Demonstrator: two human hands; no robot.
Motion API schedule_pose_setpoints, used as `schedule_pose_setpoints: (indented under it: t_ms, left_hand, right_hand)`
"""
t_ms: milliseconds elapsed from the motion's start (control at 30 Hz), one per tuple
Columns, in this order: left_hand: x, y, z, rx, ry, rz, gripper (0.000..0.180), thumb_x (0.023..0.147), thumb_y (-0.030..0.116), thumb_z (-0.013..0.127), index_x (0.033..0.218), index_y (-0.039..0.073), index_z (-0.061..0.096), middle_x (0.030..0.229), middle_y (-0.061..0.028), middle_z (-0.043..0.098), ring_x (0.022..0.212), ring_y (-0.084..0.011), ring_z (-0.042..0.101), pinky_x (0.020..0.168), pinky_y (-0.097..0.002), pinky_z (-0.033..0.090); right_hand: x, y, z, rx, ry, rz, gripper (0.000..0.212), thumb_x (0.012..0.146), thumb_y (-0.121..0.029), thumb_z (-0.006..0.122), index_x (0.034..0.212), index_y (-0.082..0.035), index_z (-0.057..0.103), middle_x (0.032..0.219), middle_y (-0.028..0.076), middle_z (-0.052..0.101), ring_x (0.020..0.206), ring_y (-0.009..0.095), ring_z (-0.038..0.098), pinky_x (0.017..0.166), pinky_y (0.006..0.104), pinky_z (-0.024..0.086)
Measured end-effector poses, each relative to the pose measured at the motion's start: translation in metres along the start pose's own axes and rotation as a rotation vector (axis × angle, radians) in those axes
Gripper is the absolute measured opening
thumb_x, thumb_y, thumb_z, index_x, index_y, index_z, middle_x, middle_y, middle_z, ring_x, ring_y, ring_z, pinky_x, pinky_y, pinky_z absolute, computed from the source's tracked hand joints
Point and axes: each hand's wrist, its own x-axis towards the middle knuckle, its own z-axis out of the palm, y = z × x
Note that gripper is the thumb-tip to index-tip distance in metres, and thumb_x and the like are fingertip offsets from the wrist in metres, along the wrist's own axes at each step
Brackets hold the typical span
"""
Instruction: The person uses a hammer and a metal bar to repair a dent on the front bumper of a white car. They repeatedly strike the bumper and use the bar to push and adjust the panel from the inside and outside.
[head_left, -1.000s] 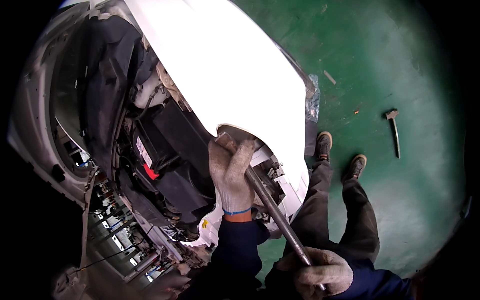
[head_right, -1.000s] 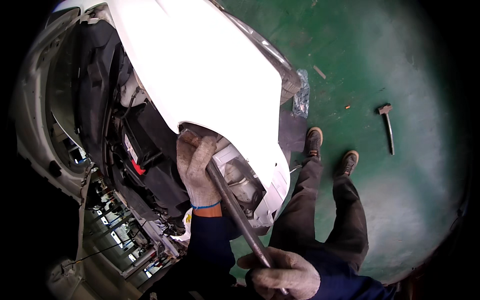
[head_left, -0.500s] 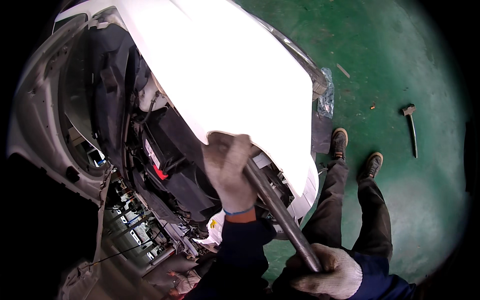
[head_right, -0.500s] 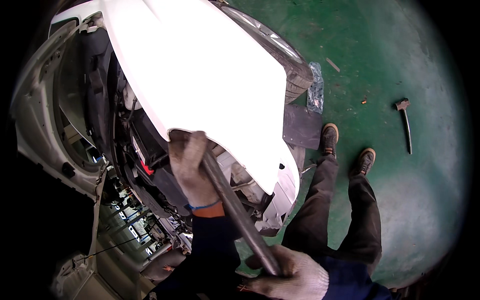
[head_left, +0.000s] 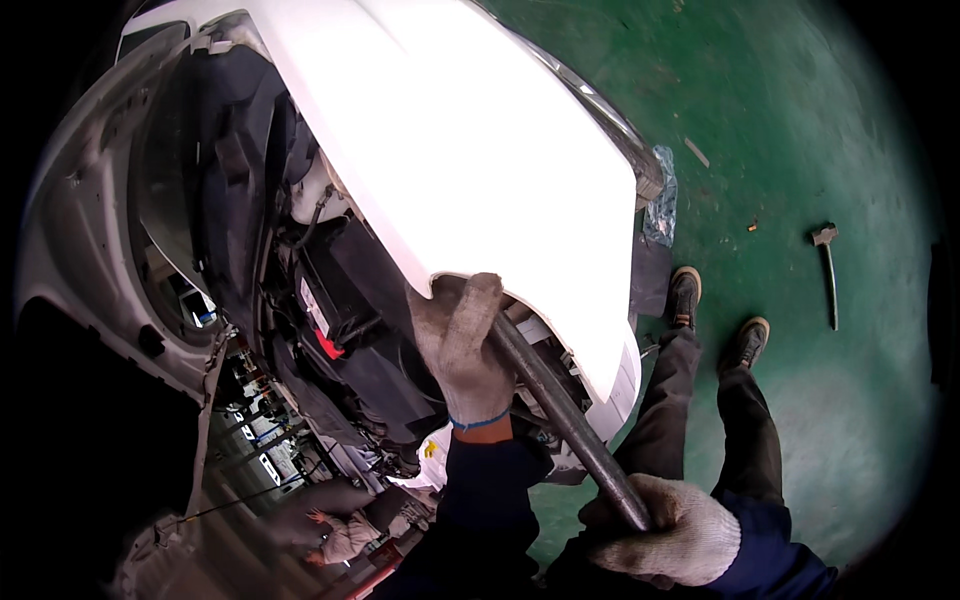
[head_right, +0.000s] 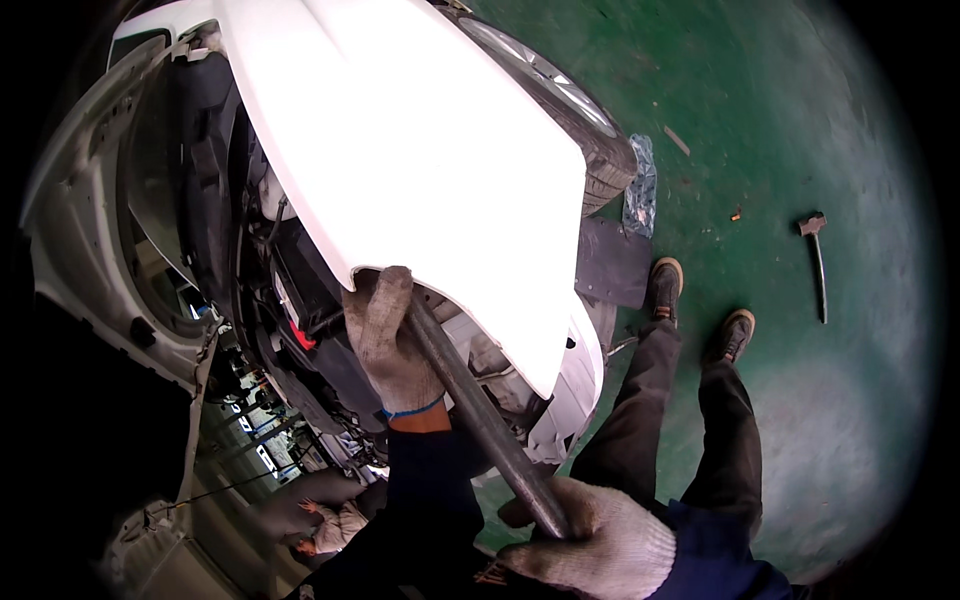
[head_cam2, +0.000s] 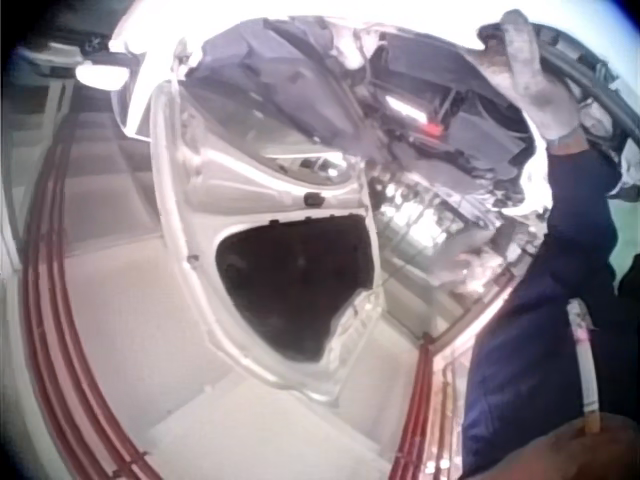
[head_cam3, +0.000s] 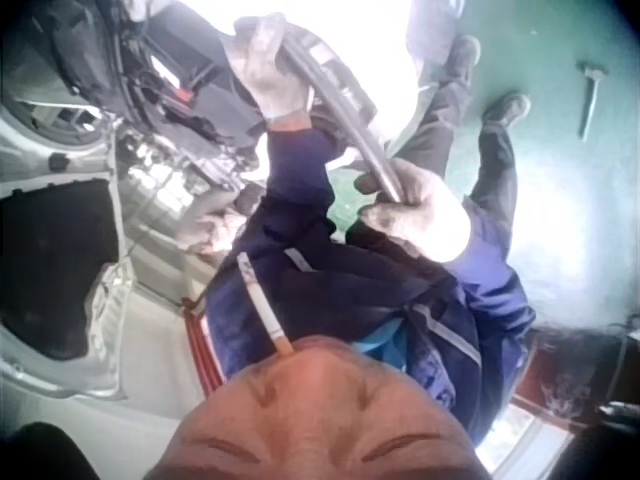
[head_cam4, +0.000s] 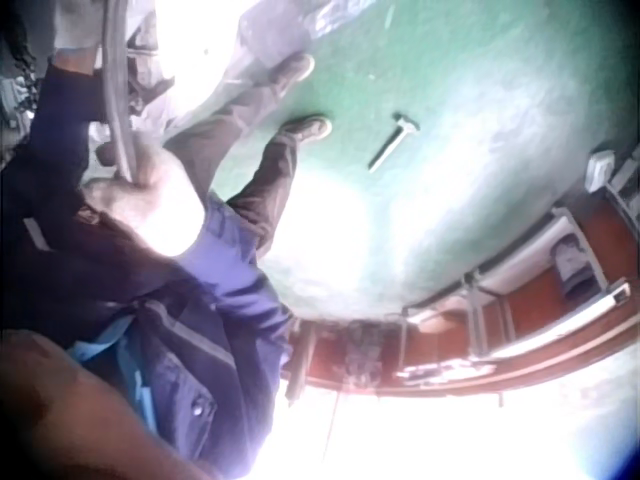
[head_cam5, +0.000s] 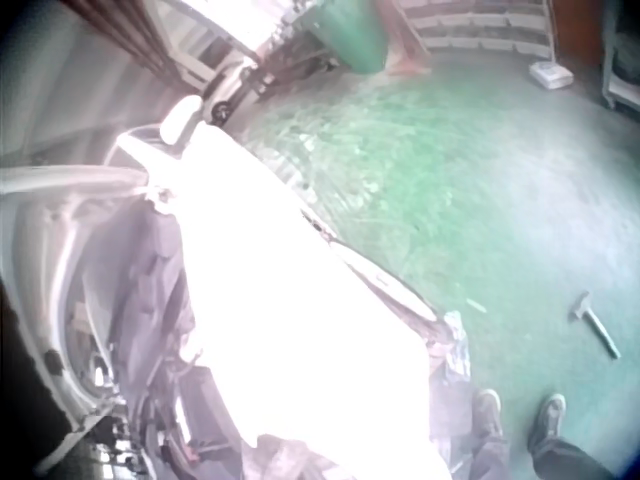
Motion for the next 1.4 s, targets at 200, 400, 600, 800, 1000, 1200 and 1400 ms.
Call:
schedule_pose_setpoints:
  t_ms: [200,400,600,800,1000,1200,1400]
  left_hand:
    - [-0.003,-0.008,0.005,0.126,0.021,-0.018,0.033,0.09,0.01,0.072,0.117,-0.001,0.056,0.099,-0.0075,0.061,0.085,-0.016,0.061,0.079,-0.0321,0.053]
    - [-0.001,-0.003,0.009,0.145,0.056,0.007,0.028,0.085,0.018,0.079,0.082,0.0,0.058,0.072,-0.0082,0.057,0.068,-0.015,0.057,0.065,-0.0299,0.047]
    - [0.008,-0.002,0.008,0.052,0.052,0.014,0.054,0.085,0.004,0.077,0.129,-0.009,0.048,0.101,-0.014,0.065,0.089,-0.0183,0.064,0.086,-0.0316,0.052]
    - [0.001,-0.005,0.01,0.168,0.085,0.017,0.034,0.083,0.022,0.082,0.085,-0.004,0.061,0.079,-0.01,0.06,0.071,-0.0167,0.056,0.068,-0.0321,0.046]
    - [0.004,-0.007,0.006,0.126,0.017,-0.069,0.054,0.085,0.01,0.08,0.126,-0.009,0.05,0.101,-0.014,0.064,0.086,-0.0181,0.063,0.082,-0.0344,0.052]
    - [0.022,-0.009,0.013,-0.033,0.089,0.073,0.06,0.083,0.015,0.083,0.128,-0.008,0.052,0.103,-0.0117,0.063,0.086,-0.0179,0.062,0.083,-0.0335,0.053]
    - [-0.002,-0.002,0.006,0.033,0.085,-0.132,0.042,0.081,0.004,0.083,0.113,-0.008,0.058,0.087,-0.012,0.066,0.076,-0.0169,0.065,0.069,-0.0273,0.054]
  right_hand:
    - [-0.008,-0.003,-0.006,-0.133,0.099,0.042,0.042,0.09,-0.005,0.079,0.127,0.0,0.059,0.081,0.004,0.064,0.058,0.01,0.057,0.05,0.0227,0.044]
    - [0.0,0.014,-0.004,-0.103,0.002,-0.187,0.045,0.091,-0.007,0.077,0.129,0.001,0.055,0.082,0.003,0.063,0.056,0.007,0.054,0.049,0.0209,0.04]
    - [0.009,0.016,0.003,-0.108,0.022,-0.205,0.039,0.093,-0.01,0.075,0.125,0.003,0.056,0.078,0.004,0.063,0.052,0.008,0.054,0.047,0.0213,0.041]
    - [0.01,0.021,0.005,-0.06,0.025,-0.2,0.036,0.095,-0.012,0.074,0.123,0.004,0.057,0.077,0.004,0.063,0.052,0.008,0.054,0.046,0.0218,0.042]
    - [0.007,0.013,0.014,-0.088,0.091,-0.214,0.034,0.097,-0.015,0.073,0.122,0.002,0.058,0.077,0.003,0.062,0.051,0.008,0.053,0.045,0.0215,0.041]
    - [0.014,0.006,0.024,-0.056,0.098,-0.27,0.031,0.097,-0.017,0.073,0.118,0.0,0.058,0.076,0.0,0.061,0.05,0.007,0.051,0.043,0.0215,0.04]
    - [0.009,0.033,0.039,-0.104,0.212,-0.289,0.023,0.089,-0.006,0.076,0.107,-0.003,0.062,0.085,0.0,0.064,0.066,0.006,0.055,0.059,0.0225,0.044]
